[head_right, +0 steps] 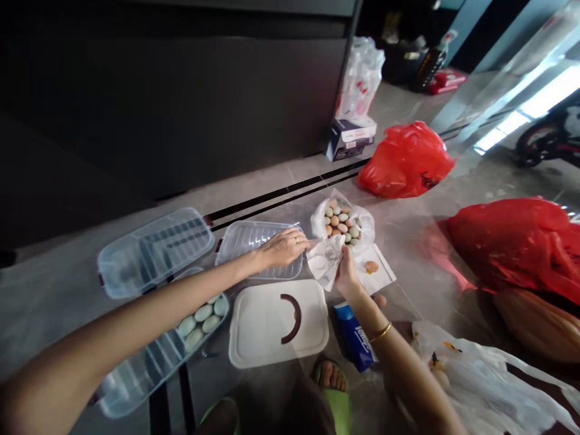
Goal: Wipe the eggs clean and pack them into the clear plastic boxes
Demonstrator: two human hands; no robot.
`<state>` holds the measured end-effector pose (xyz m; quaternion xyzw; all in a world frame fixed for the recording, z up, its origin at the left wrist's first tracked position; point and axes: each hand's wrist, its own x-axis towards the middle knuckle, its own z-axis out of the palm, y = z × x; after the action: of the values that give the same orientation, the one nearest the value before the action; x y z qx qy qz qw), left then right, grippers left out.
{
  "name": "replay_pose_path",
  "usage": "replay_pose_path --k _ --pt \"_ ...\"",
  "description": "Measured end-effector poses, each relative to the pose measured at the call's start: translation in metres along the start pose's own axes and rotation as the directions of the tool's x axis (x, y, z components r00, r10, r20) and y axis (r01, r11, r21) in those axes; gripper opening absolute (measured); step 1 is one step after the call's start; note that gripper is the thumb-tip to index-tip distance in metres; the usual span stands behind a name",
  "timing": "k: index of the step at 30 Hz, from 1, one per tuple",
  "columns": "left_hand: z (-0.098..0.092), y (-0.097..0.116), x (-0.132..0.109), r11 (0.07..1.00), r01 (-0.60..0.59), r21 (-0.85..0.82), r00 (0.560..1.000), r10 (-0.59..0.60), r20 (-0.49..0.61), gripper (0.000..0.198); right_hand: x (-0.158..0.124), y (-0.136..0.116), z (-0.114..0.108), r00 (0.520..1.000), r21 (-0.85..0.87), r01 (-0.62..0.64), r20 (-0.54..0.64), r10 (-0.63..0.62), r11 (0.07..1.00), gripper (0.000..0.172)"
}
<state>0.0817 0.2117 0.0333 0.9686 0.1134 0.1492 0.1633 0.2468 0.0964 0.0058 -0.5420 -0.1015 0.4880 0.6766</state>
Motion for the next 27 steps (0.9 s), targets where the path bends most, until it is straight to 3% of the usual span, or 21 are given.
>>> replay_pose_path --k 4,7,9,13,18,22,27 --pt "0.053 -0.033 0.094 0.996 0.085 0.023 0.994 -0.087 0.073 0.018 0.032 0.002 -0.034 0.972 0.208 0.091 -0.23 -0.041 0.974 0.033" --pt "0.095 -0.055 0.148 0.974 0.227 0.019 0.968 -0.228 0.109 0.016 0.049 0.003 -0.042 0.964 0.29 0.098 -0.266 -0.018 0.952 0.031" --pt "0.118 -0.07 0.166 0.943 0.33 0.033 0.937 -0.332 0.11 0.024 0.057 0.007 -0.043 0.966 0.318 0.063 -0.258 0.023 0.946 0.03" --pt "0.148 -0.095 0.168 0.881 0.469 0.053 0.88 -0.472 0.052 0.028 0.069 0.02 -0.044 0.966 0.341 0.016 -0.247 0.073 0.94 0.026" --pt "0.165 -0.105 0.153 0.826 0.561 0.046 0.828 -0.561 -0.027 0.031 0.079 0.028 -0.045 0.965 0.336 -0.05 -0.225 0.131 0.94 0.026" --pt "0.168 -0.105 0.151 0.82 0.571 0.032 0.821 -0.569 -0.048 0.032 0.083 0.026 -0.04 0.946 0.388 -0.096 -0.25 0.205 0.917 0.027" --pt "0.156 -0.105 0.153 0.854 0.521 -0.007 0.853 -0.521 -0.042 0.026 0.082 0.027 -0.033 0.935 0.403 -0.11 -0.269 0.233 0.909 0.029"
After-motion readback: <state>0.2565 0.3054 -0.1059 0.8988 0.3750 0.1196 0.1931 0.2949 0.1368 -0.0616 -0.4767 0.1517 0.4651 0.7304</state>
